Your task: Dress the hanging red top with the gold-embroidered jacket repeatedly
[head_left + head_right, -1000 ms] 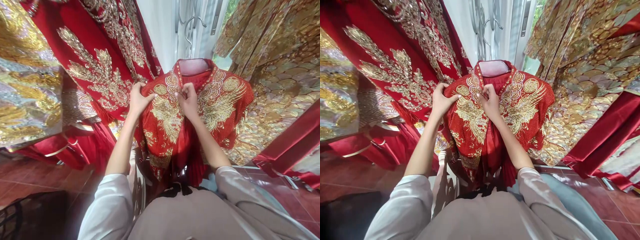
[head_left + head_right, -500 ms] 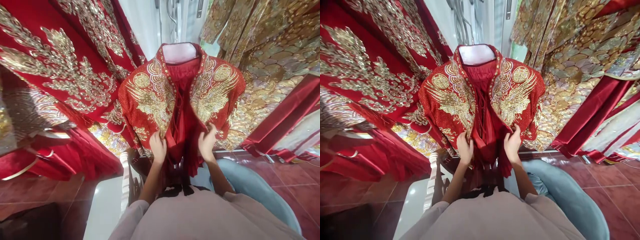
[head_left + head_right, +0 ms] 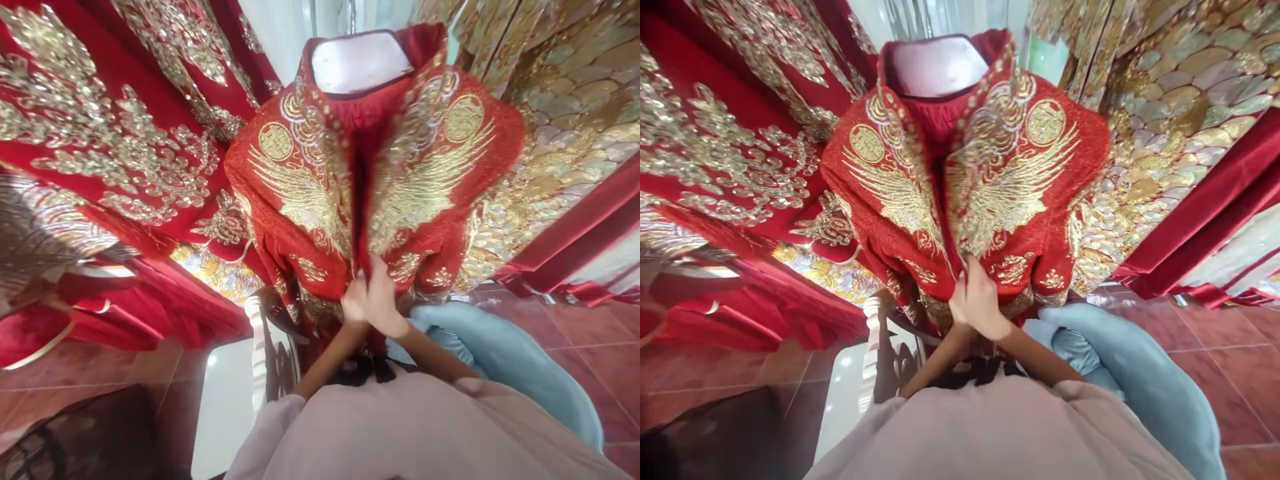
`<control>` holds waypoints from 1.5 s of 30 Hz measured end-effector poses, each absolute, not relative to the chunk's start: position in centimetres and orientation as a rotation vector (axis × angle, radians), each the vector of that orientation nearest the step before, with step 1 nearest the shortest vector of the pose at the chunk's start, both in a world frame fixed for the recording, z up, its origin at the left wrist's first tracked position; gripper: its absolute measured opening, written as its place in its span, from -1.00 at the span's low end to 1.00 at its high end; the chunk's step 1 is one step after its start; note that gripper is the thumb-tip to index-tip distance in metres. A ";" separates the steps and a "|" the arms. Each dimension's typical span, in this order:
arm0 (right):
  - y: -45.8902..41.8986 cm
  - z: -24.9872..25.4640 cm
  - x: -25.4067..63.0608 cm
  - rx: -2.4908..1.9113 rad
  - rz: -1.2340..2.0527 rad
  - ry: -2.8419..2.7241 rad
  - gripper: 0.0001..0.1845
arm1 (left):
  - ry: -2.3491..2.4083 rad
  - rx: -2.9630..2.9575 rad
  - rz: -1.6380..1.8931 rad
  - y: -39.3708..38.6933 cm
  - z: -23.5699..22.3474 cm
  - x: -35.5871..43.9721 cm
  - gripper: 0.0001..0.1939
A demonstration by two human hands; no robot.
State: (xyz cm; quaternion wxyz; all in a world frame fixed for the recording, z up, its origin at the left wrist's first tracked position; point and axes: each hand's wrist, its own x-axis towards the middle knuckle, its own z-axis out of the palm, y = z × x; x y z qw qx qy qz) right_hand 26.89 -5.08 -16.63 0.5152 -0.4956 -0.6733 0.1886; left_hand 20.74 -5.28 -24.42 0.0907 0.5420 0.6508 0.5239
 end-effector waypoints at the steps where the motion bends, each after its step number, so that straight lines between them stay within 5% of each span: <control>1: -3.4 -16.9 26.3 -1.231 0.423 -1.656 -0.60 | 1.923 1.610 1.530 -3.5 -24.9 20.4 -0.75; 6: 1.6 -19.4 25.8 -1.274 0.396 -1.729 -0.49 | 1.841 1.546 1.462 0.3 -27.4 18.8 -0.71; 12: -3.2 -26.5 27.4 -1.151 0.651 -1.659 -0.40 | 1.668 1.028 1.560 -5.5 -31.4 17.8 -0.59; 19: -4.4 -32.5 35.0 -1.511 0.955 -0.755 -0.23 | 1.441 0.299 1.403 -8.8 -35.3 13.2 -0.63; 25: -1.8 -32.5 39.0 -1.315 1.594 -0.513 -0.50 | 1.194 0.169 1.420 -7.7 -34.2 11.0 -0.73; 37: -7.0 -29.9 32.4 -1.173 1.748 -0.456 -0.73 | 1.006 0.251 1.181 -10.0 -30.9 15.3 -0.65; 45: -7.7 -27.6 30.7 -1.123 1.776 -0.484 -0.62 | 1.039 0.237 1.269 -9.6 -29.6 18.6 -0.59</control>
